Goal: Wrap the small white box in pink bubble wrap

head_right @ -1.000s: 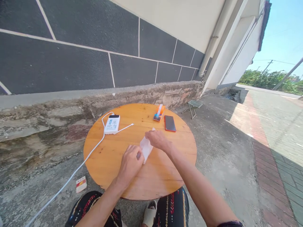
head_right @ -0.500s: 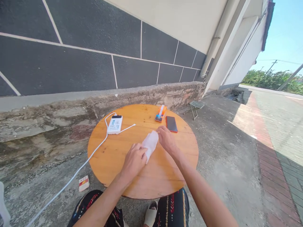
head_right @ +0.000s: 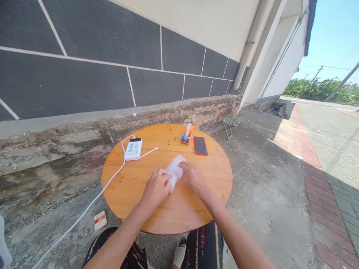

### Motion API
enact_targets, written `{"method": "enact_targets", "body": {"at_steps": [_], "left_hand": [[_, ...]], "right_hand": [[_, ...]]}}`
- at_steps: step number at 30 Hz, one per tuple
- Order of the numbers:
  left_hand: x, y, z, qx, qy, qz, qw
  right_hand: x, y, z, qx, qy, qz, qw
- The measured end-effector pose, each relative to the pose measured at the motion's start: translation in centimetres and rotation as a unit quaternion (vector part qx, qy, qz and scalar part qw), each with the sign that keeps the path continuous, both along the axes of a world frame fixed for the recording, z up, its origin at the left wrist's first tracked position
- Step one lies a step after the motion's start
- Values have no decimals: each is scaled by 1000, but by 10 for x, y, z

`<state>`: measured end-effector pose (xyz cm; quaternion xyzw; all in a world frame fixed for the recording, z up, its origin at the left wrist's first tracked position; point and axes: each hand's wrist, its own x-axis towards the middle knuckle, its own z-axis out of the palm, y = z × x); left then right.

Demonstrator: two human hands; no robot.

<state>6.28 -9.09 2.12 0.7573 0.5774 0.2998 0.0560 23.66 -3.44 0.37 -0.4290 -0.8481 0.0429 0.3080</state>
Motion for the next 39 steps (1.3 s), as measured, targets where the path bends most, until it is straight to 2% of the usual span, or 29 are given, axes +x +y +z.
{"method": "enact_targets", "body": {"at_steps": [2, 6, 13, 19, 23, 29, 35, 39], "left_hand": [[1, -2, 1, -2, 0, 7, 1000], [8, -12, 0, -1, -10, 25, 1000], [12, -18, -5, -1, -37, 43, 998], [1, -9, 1, -64, -122, 5, 990], [-2, -10, 2, -71, -140, 0, 988], [-5, -15, -2, -68, -172, -2, 983], [-24, -9, -1, -127, -299, -43, 945], [-37, 1, -3, -86, -277, -15, 957]], "right_hand": [[-2, -13, 3, -11, 40, 29, 999], [-16, -33, 7, -58, 53, 54, 995], [-19, -52, 13, -37, 61, 24, 997], [-23, -79, 1, -18, 54, 21, 998], [-33, -81, -7, 18, 31, -9, 999], [-36, -80, -7, 46, -8, -8, 999], [-32, -77, 9, 38, -86, 0, 996], [-31, -74, 18, 39, -107, 8, 993]]}}
